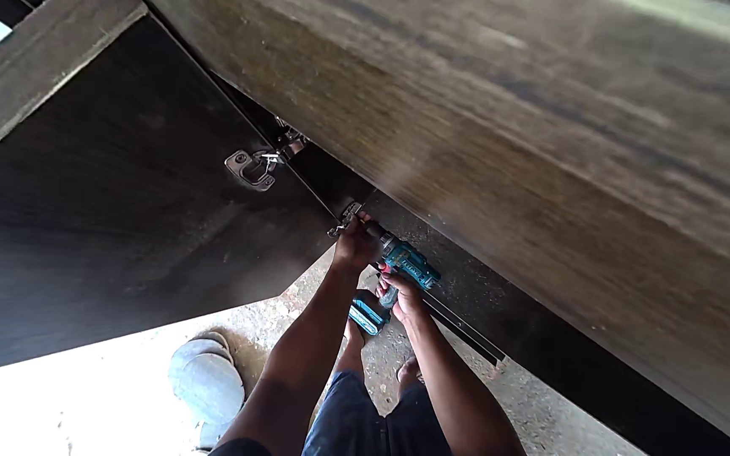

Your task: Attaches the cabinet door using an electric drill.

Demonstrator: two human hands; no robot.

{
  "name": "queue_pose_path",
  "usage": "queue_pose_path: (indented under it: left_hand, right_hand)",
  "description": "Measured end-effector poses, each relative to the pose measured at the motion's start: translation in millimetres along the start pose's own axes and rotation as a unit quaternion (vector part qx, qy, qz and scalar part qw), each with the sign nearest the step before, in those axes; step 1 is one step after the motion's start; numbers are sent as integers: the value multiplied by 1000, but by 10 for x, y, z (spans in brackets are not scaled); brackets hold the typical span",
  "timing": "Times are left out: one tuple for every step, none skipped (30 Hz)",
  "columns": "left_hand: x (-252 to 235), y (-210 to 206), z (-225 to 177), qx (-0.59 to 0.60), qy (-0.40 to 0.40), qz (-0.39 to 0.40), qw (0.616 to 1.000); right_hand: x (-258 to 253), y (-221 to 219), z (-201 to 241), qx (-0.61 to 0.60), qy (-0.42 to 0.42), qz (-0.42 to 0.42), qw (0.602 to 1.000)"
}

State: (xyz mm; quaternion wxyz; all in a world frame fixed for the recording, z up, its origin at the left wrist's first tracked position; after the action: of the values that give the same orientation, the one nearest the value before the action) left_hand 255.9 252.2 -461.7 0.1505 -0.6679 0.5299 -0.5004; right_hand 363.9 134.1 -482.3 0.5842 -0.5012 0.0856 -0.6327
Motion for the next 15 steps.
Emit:
queue_pose_path:
  left_hand:
    - [10, -19, -10, -1, 1, -6, 1000]
    - [16, -26, -18, -4, 3, -9, 1000]
    - [13, -25, -25, -10, 6, -11, 1000]
    - [-2, -19, -31, -14, 9, -12, 1000]
    - [-25, -9, -38, -15, 13, -8, 1000]
    - [-26, -2, -43, -16, 16, -3, 1000]
    - [-21, 10, -44, -14, 17, 4, 1000]
    - [-17, 15, -47, -8, 14, 13, 1000]
    - [-10, -2, -56, -3, 9, 12, 1000]
    - [10, -35, -70, -1, 5, 7, 1000]
    - [25, -63, -82, -2, 1, -3, 1000]
    - [32, -77, -88, -3, 1, -9, 1000]
    - [29, -79, -89, -1, 1, -12, 1000]
    - [18, -69, -82, 3, 1, -14, 1000]
    - [6, -66, -74, 8, -1, -19, 1000]
  right_hand:
    - [-6, 10, -6, -1, 0, 3, 1000]
    - [-24, 40, -22, -3, 1, 9, 1000]
    - [-42, 68, -35, -4, 3, 15, 1000]
    - [-57, 80, -34, -5, 4, 20, 1000]
    - [-59, 69, -22, -6, 3, 21, 1000]
    - [-36, 32, -4, -7, 0, 14, 1000]
    - [-4, -8, 14, -4, -2, 7, 1000]
    - [18, -48, 36, 4, -6, 3, 1000]
    - [15, -58, 49, 7, -9, 3, 1000]
    - [1, -44, 51, 9, -12, 6, 1000]
    - [-12, -26, 51, 10, -12, 10, 1000]
    - [-24, -12, 52, 10, -10, 13, 1000]
    - [-34, 5, 49, 9, -7, 15, 1000]
    - [-42, 22, 46, 10, -4, 16, 1000]
    - [-46, 30, 48, 10, -2, 15, 1000]
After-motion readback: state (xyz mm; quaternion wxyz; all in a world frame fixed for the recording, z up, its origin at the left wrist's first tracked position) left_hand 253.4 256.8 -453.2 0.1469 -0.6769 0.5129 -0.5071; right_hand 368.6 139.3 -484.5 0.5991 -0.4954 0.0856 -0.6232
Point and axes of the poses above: each hand's wrist, its own x-axis away from the middle knuckle, its own y-axis out of the back of the hand, z = x × y, the point moved 2 cm from there along -x, towards the middle knuckle, and after that the axes turned 9 degrees about -y, right-handed, at the moved point
